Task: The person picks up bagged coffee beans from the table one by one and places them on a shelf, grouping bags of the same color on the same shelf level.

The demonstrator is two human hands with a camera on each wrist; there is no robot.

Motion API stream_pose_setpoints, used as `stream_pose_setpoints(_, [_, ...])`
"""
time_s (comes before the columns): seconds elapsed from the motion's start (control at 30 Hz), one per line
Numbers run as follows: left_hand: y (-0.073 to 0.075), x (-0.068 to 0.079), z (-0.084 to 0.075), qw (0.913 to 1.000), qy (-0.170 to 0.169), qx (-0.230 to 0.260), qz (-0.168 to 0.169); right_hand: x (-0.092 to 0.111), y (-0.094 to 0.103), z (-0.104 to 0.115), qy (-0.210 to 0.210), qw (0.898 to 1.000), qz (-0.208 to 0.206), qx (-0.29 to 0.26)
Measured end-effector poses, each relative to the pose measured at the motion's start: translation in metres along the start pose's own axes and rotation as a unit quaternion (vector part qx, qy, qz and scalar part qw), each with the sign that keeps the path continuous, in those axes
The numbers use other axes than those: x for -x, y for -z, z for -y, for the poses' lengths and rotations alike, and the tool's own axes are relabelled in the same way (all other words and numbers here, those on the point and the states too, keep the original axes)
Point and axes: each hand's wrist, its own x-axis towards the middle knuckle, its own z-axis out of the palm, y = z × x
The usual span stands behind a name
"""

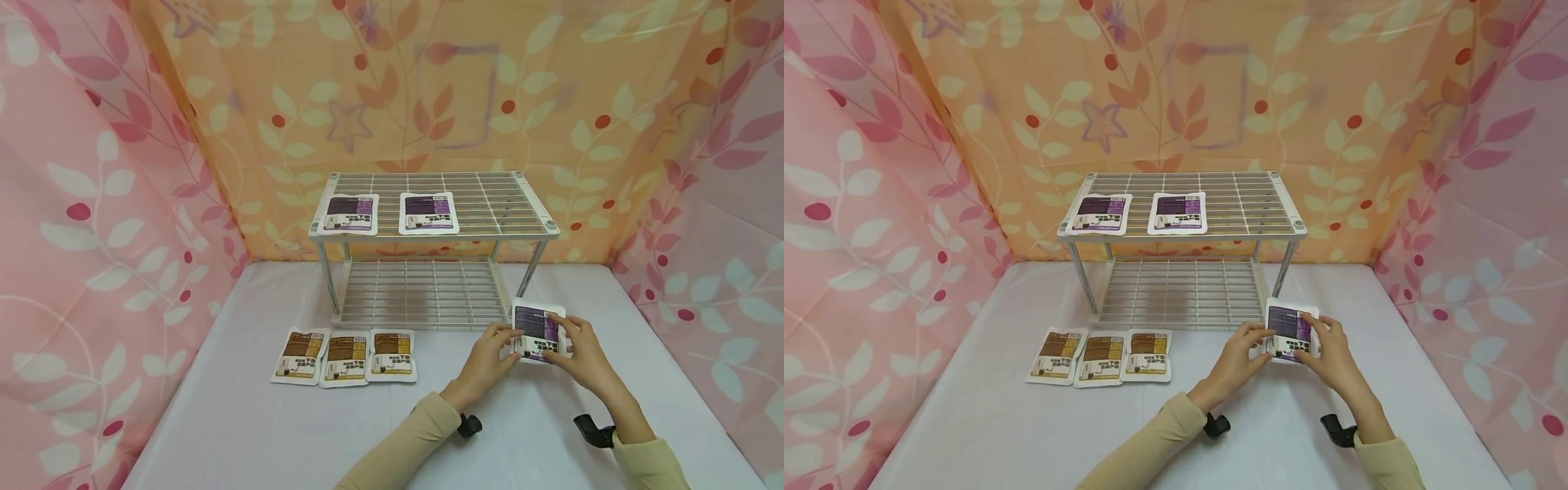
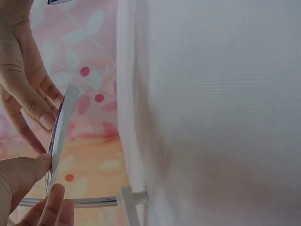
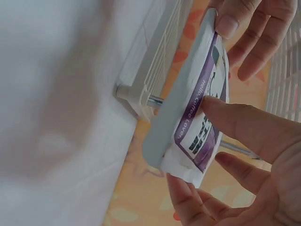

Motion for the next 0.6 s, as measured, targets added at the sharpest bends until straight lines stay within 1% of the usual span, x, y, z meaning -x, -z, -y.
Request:
stream_pose_setpoints(0.23, [0.009,-0.002,-0.004,0.9998,-0.008,0.011,-0.014,-0.004,0.002,0.007,0.033,0.998,-0.048,-0.012])
stream_pose_setpoints(0.37, [0.013,-0.002,-0.004,0.9994,-0.016,0.018,-0.025,-0.005,0.003,0.010,0.040,0.997,-0.057,-0.013])
stream_pose_setpoints(0.5, [0.018,-0.004,-0.004,0.9993,-0.015,0.020,-0.029,-0.008,0.003,0.012,0.038,0.997,-0.067,-0.005])
stream_pose_setpoints(0.6, [0.022,-0.005,-0.004,0.9992,-0.013,0.024,-0.029,-0.011,0.003,0.015,0.046,0.996,-0.080,-0.001])
